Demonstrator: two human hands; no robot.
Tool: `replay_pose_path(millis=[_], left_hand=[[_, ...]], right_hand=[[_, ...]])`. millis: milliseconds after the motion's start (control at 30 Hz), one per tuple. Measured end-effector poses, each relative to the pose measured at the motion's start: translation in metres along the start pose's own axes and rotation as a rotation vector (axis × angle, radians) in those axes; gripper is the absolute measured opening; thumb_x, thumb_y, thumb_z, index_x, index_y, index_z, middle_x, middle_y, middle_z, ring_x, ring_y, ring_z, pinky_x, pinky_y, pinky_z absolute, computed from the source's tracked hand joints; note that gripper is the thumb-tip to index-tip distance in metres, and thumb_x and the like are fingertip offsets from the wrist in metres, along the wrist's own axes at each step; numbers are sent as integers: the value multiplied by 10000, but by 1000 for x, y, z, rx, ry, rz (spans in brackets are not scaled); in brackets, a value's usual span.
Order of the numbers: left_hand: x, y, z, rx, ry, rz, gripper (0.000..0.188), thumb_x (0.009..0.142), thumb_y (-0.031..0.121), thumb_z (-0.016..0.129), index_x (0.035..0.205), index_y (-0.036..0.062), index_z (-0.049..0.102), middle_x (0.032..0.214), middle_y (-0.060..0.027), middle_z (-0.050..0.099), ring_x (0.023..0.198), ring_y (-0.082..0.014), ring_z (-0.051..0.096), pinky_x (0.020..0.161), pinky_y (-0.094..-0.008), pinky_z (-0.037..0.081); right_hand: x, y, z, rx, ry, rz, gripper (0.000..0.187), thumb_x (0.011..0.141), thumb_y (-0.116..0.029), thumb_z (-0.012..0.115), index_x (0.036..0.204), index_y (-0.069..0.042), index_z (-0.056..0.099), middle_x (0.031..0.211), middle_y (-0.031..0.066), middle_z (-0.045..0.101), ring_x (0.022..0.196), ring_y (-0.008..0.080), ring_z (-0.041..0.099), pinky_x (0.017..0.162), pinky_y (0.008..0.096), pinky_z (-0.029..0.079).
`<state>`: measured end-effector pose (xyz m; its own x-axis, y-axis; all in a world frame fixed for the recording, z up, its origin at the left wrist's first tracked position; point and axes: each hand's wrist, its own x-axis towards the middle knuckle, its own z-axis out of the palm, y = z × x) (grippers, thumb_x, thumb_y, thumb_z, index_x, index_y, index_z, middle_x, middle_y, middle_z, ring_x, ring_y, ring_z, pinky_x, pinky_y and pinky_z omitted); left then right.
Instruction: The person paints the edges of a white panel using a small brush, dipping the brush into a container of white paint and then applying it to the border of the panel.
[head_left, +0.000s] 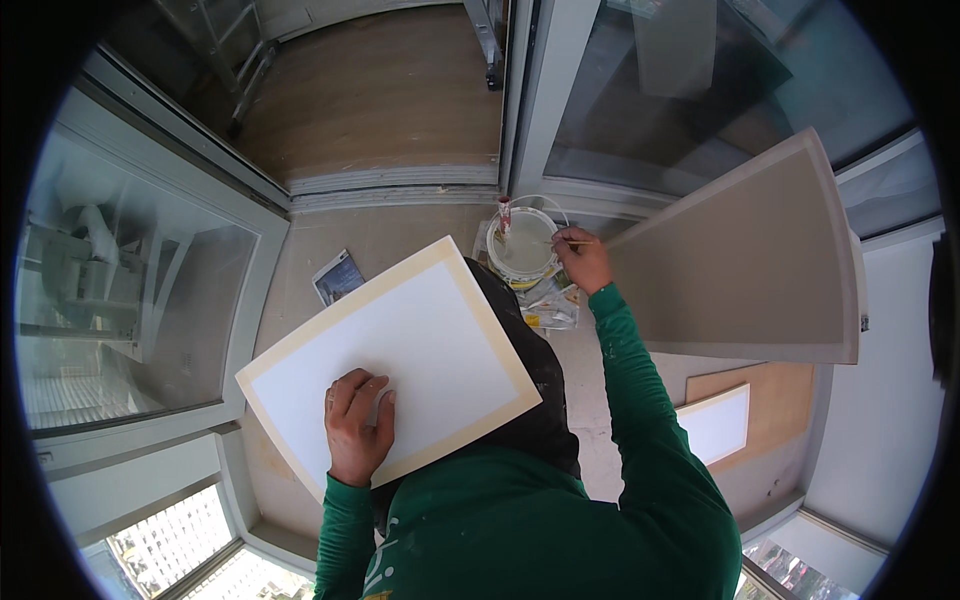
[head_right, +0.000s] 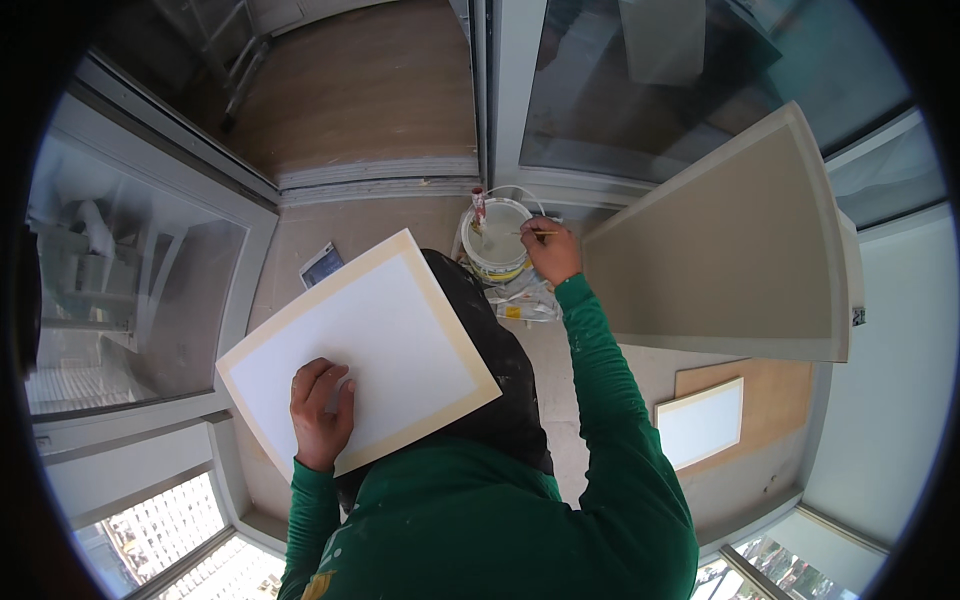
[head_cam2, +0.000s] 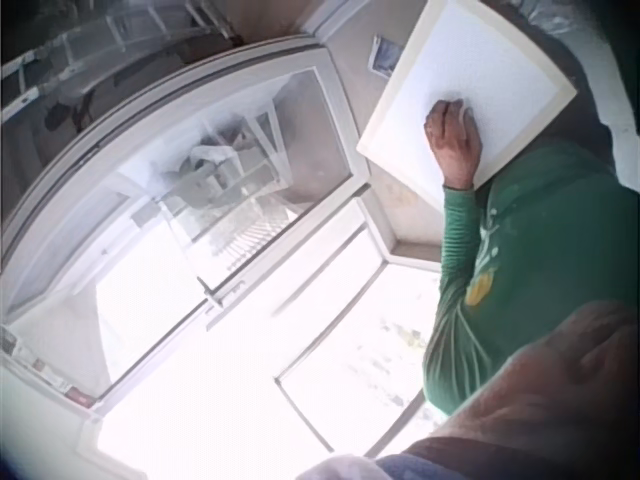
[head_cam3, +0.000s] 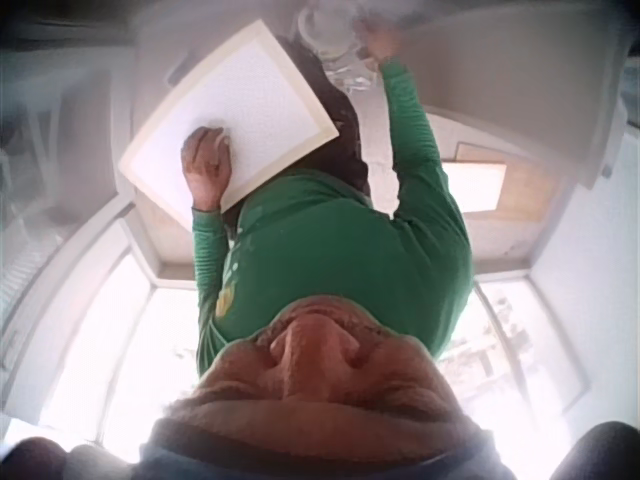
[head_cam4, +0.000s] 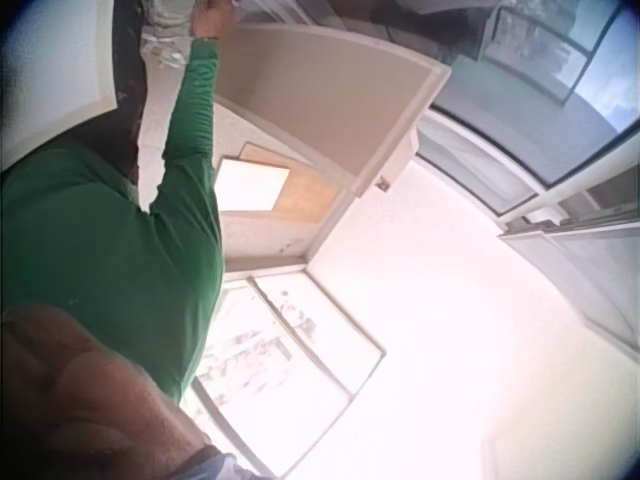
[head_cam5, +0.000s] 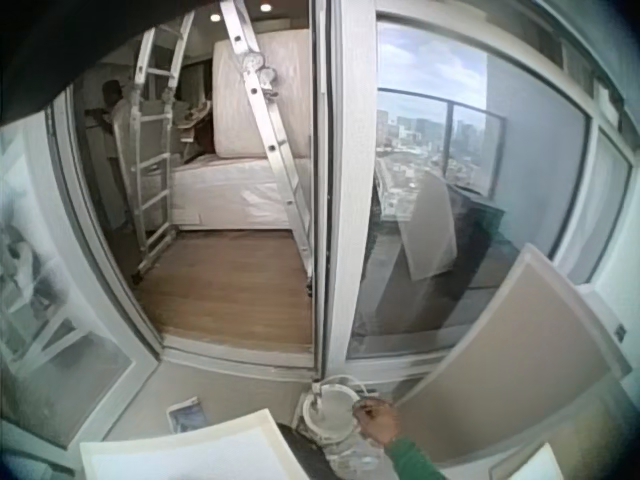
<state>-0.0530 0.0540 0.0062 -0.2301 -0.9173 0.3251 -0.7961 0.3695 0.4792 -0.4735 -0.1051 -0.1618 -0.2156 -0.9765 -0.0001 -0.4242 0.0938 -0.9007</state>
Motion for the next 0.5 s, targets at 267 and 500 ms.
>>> replay_pose_path(millis=[267, 500], left_hand=[[-19, -25, -11, 106, 73, -129, 223, 863, -1, 780, 1084, 26, 772, 1128, -145, 685, 1000, -358, 657, 892, -469, 536], [-22, -33, -7, 123, 82, -169, 203, 867, -3, 776, 1068, 28, 780, 1103, -147, 668, 981, -343, 641, 867, -466, 530]], right_hand=[[102, 49, 61, -561, -500, 63, 327, 973, -227, 628, 1055, 30, 813, 907, 184, 806, 741, 294, 804, 682, 417, 649], [135, 87, 106, -826, -729, 184, 446, 900, -315, 728, 1148, 49, 804, 1153, 245, 796, 1079, 354, 783, 929, 469, 628]])
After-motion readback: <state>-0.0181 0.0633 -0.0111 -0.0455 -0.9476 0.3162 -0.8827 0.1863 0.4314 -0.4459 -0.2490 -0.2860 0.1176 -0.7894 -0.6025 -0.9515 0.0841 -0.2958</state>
